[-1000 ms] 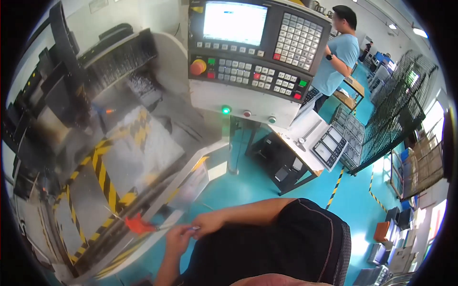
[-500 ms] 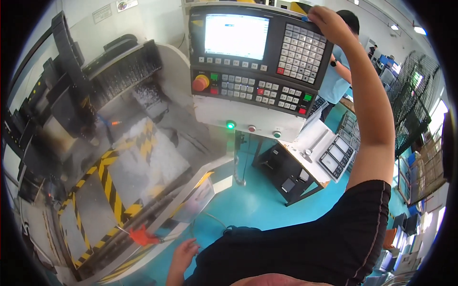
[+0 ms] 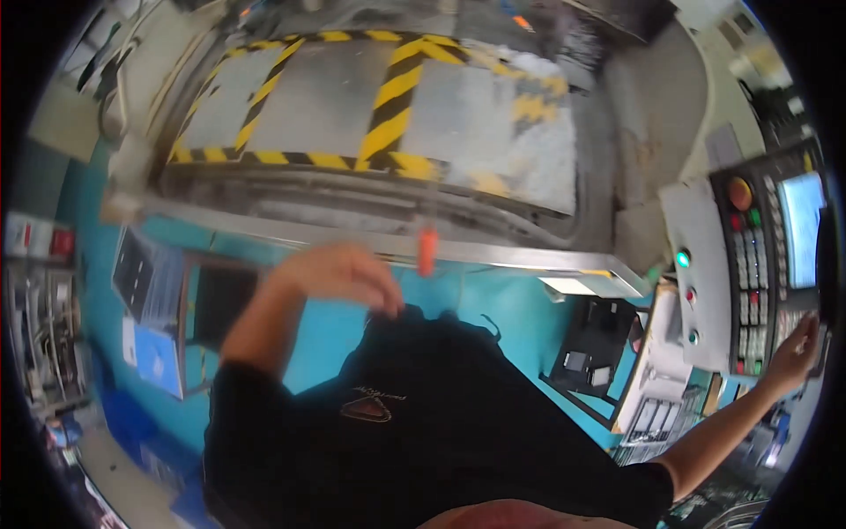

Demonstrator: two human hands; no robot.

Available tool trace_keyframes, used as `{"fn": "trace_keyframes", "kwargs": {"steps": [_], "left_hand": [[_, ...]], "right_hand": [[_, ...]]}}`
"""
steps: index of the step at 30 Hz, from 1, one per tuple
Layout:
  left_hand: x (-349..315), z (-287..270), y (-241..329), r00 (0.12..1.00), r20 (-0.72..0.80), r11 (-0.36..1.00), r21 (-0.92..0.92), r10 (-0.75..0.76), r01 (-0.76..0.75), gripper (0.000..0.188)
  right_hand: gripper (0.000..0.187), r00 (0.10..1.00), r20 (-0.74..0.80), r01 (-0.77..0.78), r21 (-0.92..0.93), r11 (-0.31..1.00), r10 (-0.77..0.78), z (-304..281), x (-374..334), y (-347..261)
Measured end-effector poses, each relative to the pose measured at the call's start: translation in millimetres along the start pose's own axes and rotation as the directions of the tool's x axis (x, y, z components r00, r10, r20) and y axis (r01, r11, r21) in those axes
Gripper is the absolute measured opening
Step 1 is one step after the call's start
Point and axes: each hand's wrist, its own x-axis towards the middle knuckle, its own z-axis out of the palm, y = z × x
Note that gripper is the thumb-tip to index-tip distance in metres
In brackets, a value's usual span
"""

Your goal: The person picks up a sheet of panels, cleans the machine bed with an air nozzle, and places the sheet on the bed. After operating the control panel, they use the air nozzle to clean the panels, pry them from the sheet with a tool, and remove them from the machine.

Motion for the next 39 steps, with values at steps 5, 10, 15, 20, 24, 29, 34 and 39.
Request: {"fn": "trace_keyframes", "kwargs": {"steps": [5,10,15,20,24,29,34,39], "left_hand": [[-27.6,-204.0,-92.5,0.66,-0.75,0.935,0.207,-0.036,0.286,0.02],[20.0,-363.7,-167.9,0.489,-0.849,0.497,0.518,0.2,0.696,0.023],[72.9,-425.9,-183.3,0.618,-0.762,0.411,0.634,0.192,0.655,0.019],[68.0,-462.4,-208.0,0.721,-0.654,0.279,0.753,0.226,0.596,0.012],[30.3,-415.2,-182.9,0.801,-0.547,0.856,0.51,0.245,0.087,0.004],[-90.4,-242.0,-20.3,0.929,-0.311,0.859,0.4,-0.201,0.32,0.016],[-206.3,-142.1,-82.5,0.775,-0.118,0.693,0.381,-0.62,0.612,0.053],[-222.5,-8.2,-216.1,0.881,-0.471,0.451,0.795,0.039,0.405,0.03]], "right_hand": [[0.021,0.73,0.681,-0.443,0.54,0.716,-0.062,-9.8,-123.3,-307.8],[0.013,0.579,0.779,-0.63,0.614,0.476,-0.238,-96.5,-171.9,-496.1],[0.029,0.494,0.806,-0.731,0.589,0.346,-0.328,-165.7,-138.7,-577.3],[0.026,0.472,0.793,-0.563,0.607,0.561,-0.385,-170.6,-125.7,-602.6],[0.043,0.509,0.851,-0.853,0.48,-0.204,-0.128,-165.3,-91.9,-591.1],[0.042,0.508,0.607,-0.859,0.306,-0.41,-0.611,-120.6,-9.3,-555.5],[0.052,0.248,0.043,-0.61,0.783,-0.122,-0.968,-123.1,18.8,-580.2],[0.044,0.034,-0.005,-0.311,0.95,-0.015,-0.999,-133.0,-5.3,-577.8]]}}
